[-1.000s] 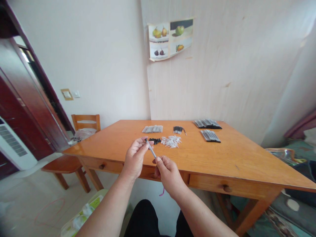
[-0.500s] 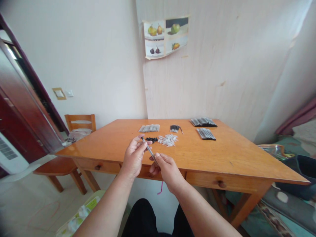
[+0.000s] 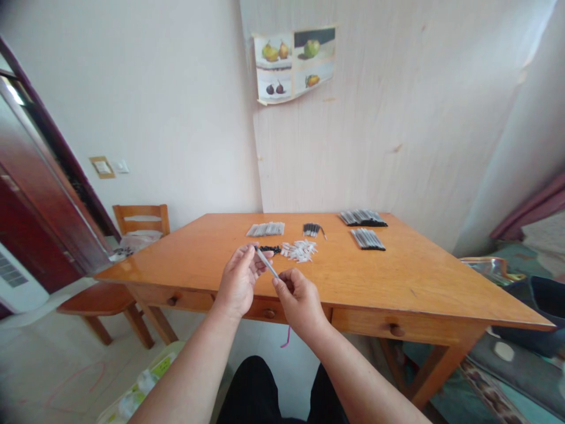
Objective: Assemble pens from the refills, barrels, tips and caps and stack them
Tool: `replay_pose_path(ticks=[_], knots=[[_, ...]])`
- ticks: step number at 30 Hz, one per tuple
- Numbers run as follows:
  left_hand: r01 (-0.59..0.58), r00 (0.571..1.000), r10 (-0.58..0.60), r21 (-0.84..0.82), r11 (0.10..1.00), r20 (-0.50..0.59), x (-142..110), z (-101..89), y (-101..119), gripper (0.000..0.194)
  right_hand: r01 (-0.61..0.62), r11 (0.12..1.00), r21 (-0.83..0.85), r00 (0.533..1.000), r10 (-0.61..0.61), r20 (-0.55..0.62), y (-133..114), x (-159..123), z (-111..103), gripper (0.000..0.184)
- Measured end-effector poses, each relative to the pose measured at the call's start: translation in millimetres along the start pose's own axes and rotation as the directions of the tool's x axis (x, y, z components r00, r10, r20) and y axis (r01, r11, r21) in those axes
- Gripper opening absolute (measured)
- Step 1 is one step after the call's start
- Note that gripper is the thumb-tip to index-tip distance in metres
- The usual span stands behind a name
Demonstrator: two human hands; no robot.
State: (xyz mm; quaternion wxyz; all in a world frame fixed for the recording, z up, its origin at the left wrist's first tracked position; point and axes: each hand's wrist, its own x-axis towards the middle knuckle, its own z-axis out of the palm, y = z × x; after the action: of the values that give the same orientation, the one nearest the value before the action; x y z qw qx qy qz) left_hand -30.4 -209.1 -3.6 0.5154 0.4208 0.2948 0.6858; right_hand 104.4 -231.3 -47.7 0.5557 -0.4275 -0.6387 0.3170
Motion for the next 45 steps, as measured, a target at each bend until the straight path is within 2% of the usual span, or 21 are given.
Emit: replay_pose_path(ticks=[4, 9, 13, 18, 22, 27, 30, 34, 39, 45], knots=[[0.078, 0.997, -0.080, -0.108, 0.991, -0.014, 5, -1.1, 5, 0.030, 0.025, 0.998, -0.051, 1.000, -0.025, -0.001, -3, -2, -2, 0.023], [0.103, 0.995, -0.102, -0.152, 0.983, 0.019, 8, -2.9, 8, 0.026, 0.021, 0.999, -0.030, 1.000, -0.021, 0.022, -8, -3, -4, 0.025], [0.127, 0.991, -0.119, -0.173, 0.977, 0.054, 8, -4.8, 10, 0.023, -0.017, 0.995, 0.095, 0.995, 0.008, 0.096, -12, -4, -6, 0.030], [0.160, 0.985, -0.142, -0.208, 0.965, 0.100, 7, -6.4, 11, 0.020, -0.165, 0.932, 0.322, 0.972, 0.099, 0.211, -15, -5, -7, 0.033], [0.165, 0.985, -0.152, -0.202, 0.965, 0.078, 7, -5.7, 6, 0.024, -0.220, 0.895, 0.387, 0.967, 0.148, 0.208, -13, -3, -6, 0.030], [0.196, 0.978, -0.186, -0.105, 0.975, 0.094, 2, -4.2, -11, 0.042, -0.210, 0.902, 0.379, 0.973, 0.154, 0.172, -8, 4, -7, 0.033], [0.210, 0.971, -0.209, 0.005, 0.978, 0.112, -1, -4.8, -23, 0.040, -0.214, 0.903, 0.373, 0.973, 0.161, 0.167, -3, 6, -7, 0.037], [0.192, 0.974, -0.199, 0.072, 0.979, 0.106, 4, -6.9, -34, 0.034, -0.271, 0.907, 0.322, 0.956, 0.216, 0.197, 7, 11, -10, 0.038], [0.189, 0.979, -0.193, 0.076, 0.979, 0.059, 23, -9.8, -40, 0.035, -0.191, 0.964, 0.183, 0.980, 0.177, 0.091, 16, 23, -23, 0.038], [0.161, 0.986, -0.163, 0.057, 0.985, 0.031, 64, -2.0, -41, 0.035, -0.201, 0.977, 0.073, 0.980, 0.201, 0.000, 33, 50, -52, 0.034]])
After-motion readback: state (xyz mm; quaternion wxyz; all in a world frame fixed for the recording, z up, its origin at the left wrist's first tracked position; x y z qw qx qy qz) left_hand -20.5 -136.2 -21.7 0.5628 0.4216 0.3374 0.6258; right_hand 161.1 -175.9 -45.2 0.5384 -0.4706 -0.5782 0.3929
